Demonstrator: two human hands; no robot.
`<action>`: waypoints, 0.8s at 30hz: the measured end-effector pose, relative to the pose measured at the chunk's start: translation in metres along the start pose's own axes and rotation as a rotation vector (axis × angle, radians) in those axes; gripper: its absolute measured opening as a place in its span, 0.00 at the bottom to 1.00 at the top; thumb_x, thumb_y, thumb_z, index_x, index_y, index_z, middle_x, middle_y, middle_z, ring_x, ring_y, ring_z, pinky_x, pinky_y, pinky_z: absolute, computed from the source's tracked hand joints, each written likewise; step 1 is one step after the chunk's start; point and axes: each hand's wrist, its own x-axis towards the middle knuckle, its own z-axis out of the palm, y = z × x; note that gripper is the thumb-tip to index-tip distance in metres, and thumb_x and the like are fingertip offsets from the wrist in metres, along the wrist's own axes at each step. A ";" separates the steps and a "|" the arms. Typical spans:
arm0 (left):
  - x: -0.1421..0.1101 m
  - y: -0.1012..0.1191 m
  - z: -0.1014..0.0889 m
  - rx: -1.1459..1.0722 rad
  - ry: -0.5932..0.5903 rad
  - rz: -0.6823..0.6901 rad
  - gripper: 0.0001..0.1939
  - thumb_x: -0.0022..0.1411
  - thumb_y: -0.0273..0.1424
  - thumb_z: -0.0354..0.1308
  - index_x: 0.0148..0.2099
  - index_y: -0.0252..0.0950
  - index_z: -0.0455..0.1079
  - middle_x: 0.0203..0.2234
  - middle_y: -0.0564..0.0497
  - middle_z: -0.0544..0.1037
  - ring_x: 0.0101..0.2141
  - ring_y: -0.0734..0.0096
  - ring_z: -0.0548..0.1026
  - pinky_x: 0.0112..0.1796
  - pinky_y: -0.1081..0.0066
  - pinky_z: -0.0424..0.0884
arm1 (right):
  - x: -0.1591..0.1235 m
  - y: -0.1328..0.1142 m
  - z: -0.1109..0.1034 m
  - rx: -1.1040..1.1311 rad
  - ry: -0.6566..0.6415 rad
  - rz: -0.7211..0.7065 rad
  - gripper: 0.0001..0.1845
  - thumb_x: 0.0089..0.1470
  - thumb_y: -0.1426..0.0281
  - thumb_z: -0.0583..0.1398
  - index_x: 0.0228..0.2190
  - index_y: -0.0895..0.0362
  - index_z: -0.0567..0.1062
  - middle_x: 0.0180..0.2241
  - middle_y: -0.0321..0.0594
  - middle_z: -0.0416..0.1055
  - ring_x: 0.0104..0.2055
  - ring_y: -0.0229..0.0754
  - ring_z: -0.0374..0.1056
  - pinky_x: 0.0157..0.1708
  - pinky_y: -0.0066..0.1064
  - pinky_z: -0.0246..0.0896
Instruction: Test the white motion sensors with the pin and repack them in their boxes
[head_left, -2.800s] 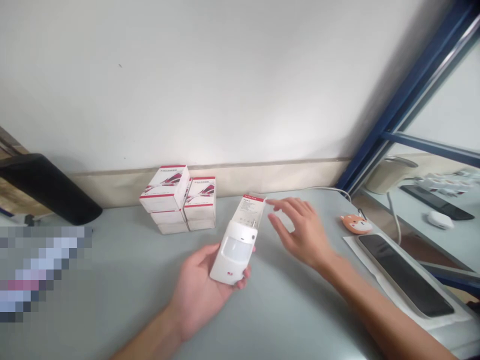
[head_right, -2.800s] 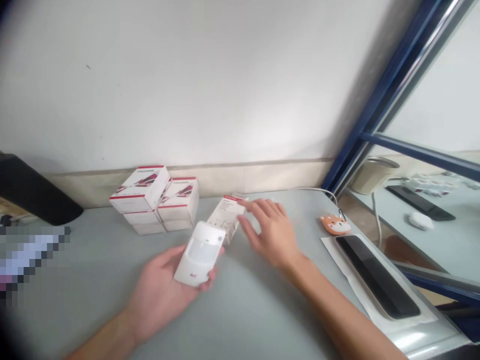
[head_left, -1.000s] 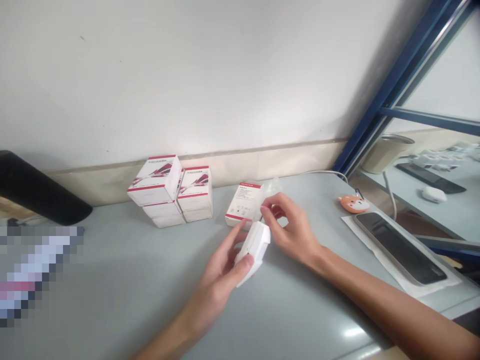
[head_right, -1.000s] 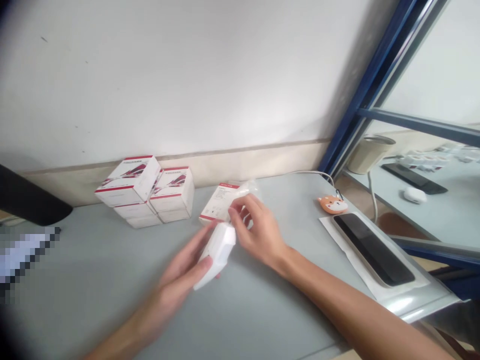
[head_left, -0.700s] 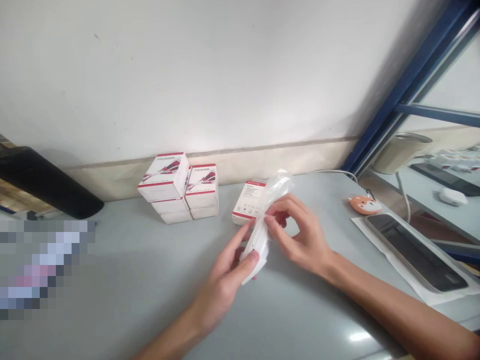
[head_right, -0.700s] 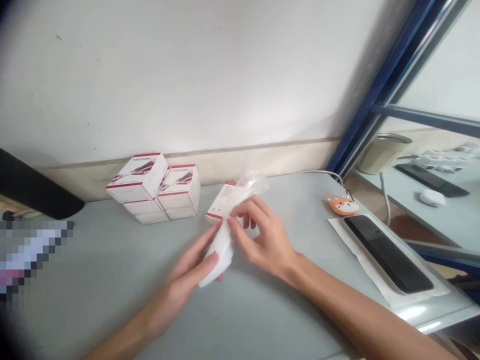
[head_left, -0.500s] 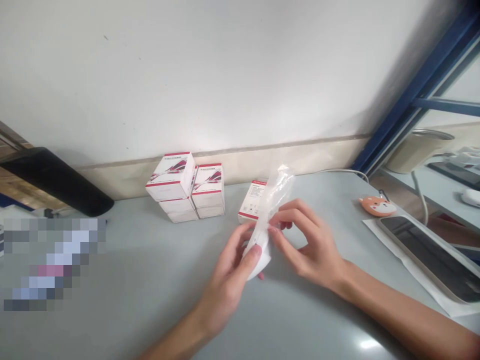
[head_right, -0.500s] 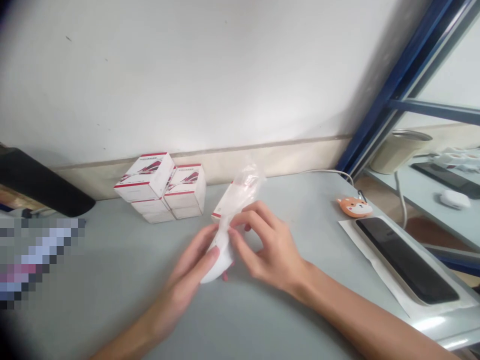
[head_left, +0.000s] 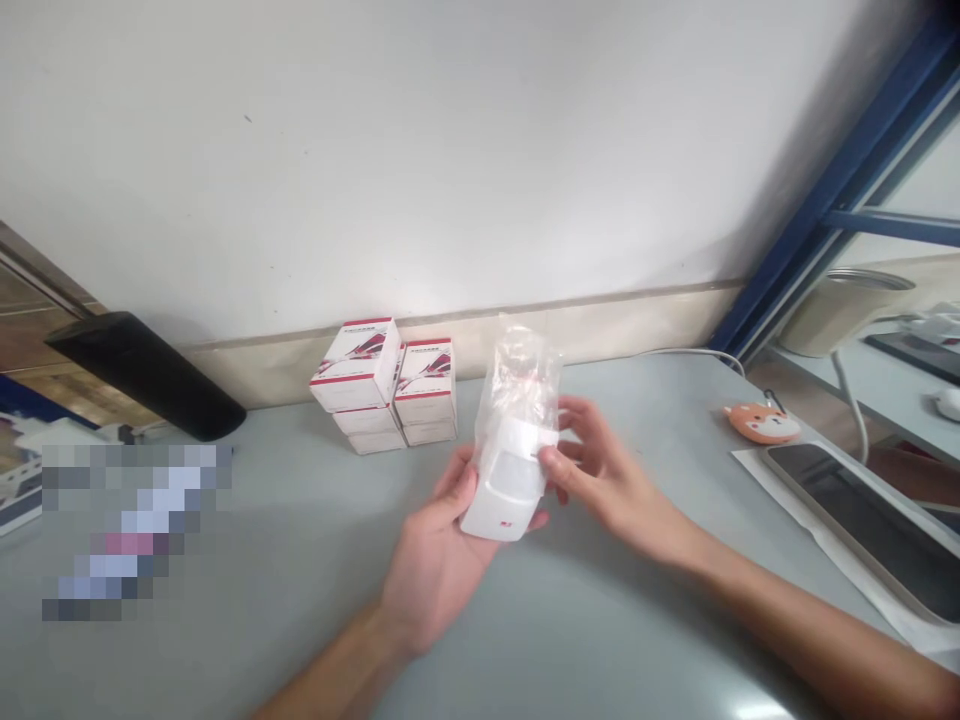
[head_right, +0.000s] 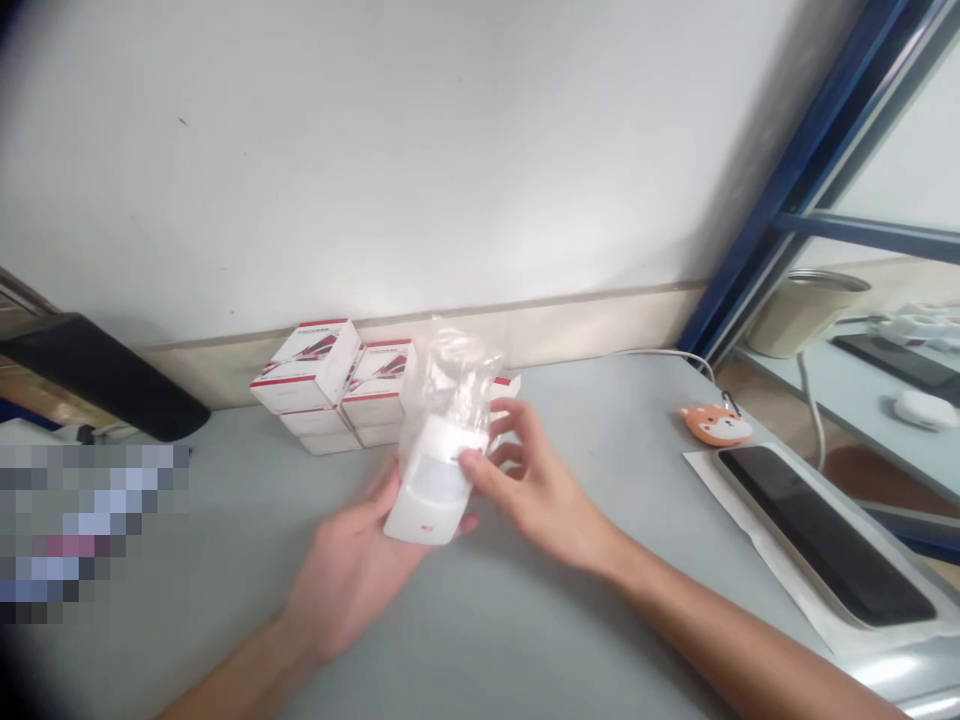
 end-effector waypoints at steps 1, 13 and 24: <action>0.001 0.000 -0.002 0.031 -0.007 0.009 0.15 0.76 0.41 0.53 0.55 0.39 0.71 0.60 0.43 0.76 0.59 0.49 0.73 0.58 0.49 0.67 | 0.003 0.002 -0.002 0.021 -0.086 0.039 0.22 0.66 0.50 0.60 0.54 0.50 0.69 0.43 0.40 0.74 0.35 0.40 0.73 0.31 0.33 0.72; 0.014 -0.005 -0.018 0.582 0.104 0.259 0.19 0.64 0.31 0.68 0.57 0.40 0.74 0.57 0.43 0.78 0.60 0.51 0.74 0.58 0.60 0.68 | 0.014 -0.006 -0.032 -0.374 -0.197 -0.139 0.15 0.64 0.54 0.64 0.42 0.52 0.76 0.36 0.35 0.75 0.35 0.39 0.67 0.38 0.32 0.65; 0.016 -0.002 -0.031 0.850 0.027 0.321 0.26 0.67 0.37 0.65 0.65 0.42 0.70 0.61 0.42 0.76 0.60 0.48 0.74 0.59 0.58 0.69 | 0.013 0.002 -0.037 -0.737 -0.386 -0.095 0.19 0.65 0.49 0.61 0.42 0.52 0.75 0.36 0.36 0.76 0.33 0.41 0.67 0.34 0.32 0.58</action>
